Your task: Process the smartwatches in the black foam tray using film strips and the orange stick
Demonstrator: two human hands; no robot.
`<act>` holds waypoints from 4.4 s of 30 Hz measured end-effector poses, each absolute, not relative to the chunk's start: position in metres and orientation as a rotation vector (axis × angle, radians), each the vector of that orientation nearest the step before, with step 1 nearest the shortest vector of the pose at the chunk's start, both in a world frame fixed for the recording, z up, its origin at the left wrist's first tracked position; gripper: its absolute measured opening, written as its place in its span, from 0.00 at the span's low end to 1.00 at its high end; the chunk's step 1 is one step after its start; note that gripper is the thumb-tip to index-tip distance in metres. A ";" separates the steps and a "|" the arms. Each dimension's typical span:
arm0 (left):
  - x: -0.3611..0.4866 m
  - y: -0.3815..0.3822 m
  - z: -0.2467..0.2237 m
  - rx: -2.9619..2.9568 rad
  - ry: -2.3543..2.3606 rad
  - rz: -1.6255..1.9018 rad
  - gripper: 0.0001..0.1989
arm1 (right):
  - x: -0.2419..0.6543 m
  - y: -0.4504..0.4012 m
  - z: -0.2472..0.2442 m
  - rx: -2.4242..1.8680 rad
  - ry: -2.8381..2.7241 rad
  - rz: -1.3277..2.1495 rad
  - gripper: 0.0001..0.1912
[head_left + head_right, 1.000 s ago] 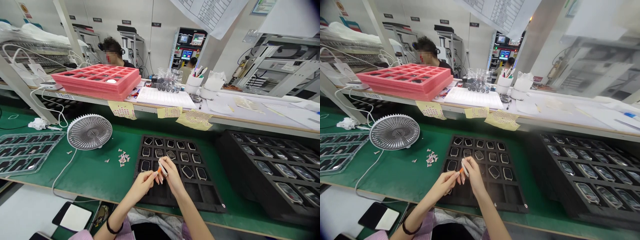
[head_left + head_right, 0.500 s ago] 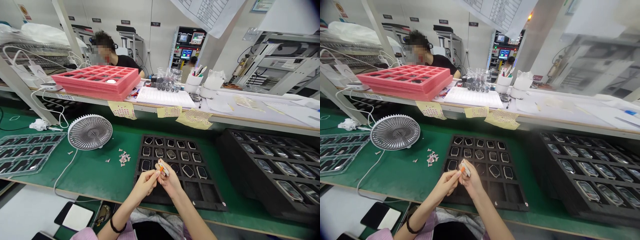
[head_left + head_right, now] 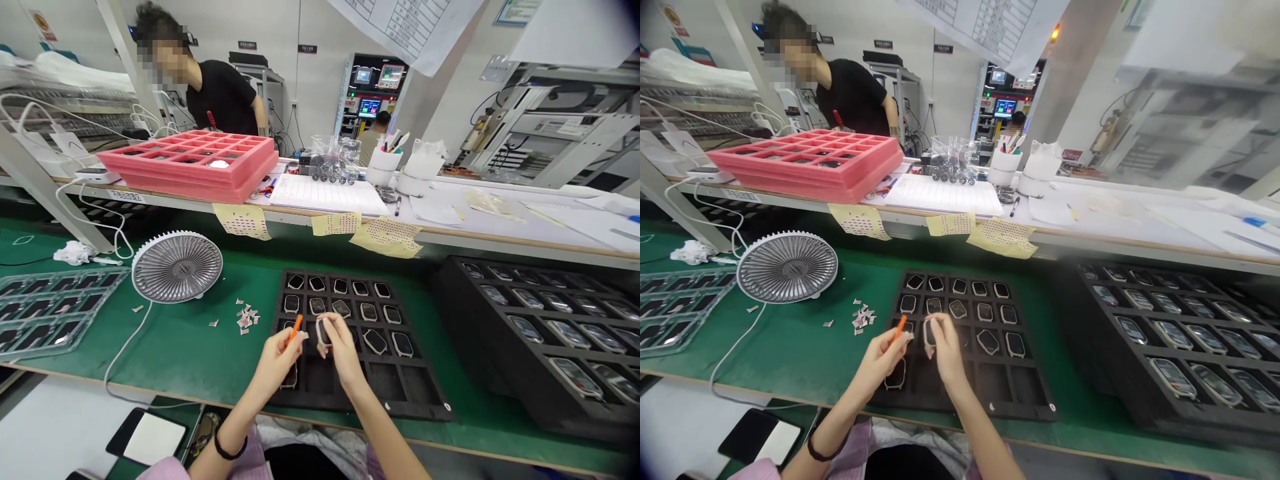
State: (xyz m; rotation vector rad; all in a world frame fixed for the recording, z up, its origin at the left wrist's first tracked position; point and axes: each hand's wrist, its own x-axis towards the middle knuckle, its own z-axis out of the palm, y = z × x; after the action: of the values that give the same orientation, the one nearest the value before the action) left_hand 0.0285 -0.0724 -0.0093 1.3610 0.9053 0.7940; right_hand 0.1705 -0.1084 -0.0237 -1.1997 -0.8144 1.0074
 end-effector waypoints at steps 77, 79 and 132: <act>0.049 -0.088 0.002 1.295 0.682 0.636 0.23 | 0.165 -0.119 -0.003 -0.838 -0.508 1.357 0.12; 0.051 -0.089 0.002 1.333 0.669 0.703 0.21 | 0.162 -0.122 -0.005 -0.947 -0.576 1.282 0.10; 0.053 -0.095 0.004 1.537 0.680 0.507 0.21 | 0.192 -0.130 0.003 -0.861 -0.465 1.285 0.13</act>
State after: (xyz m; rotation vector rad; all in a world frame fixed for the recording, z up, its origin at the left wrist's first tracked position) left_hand 0.0528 -0.0947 0.0035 1.5368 0.6799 0.5071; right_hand 0.1921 -0.1297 0.0027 -0.8607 -0.4647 1.2854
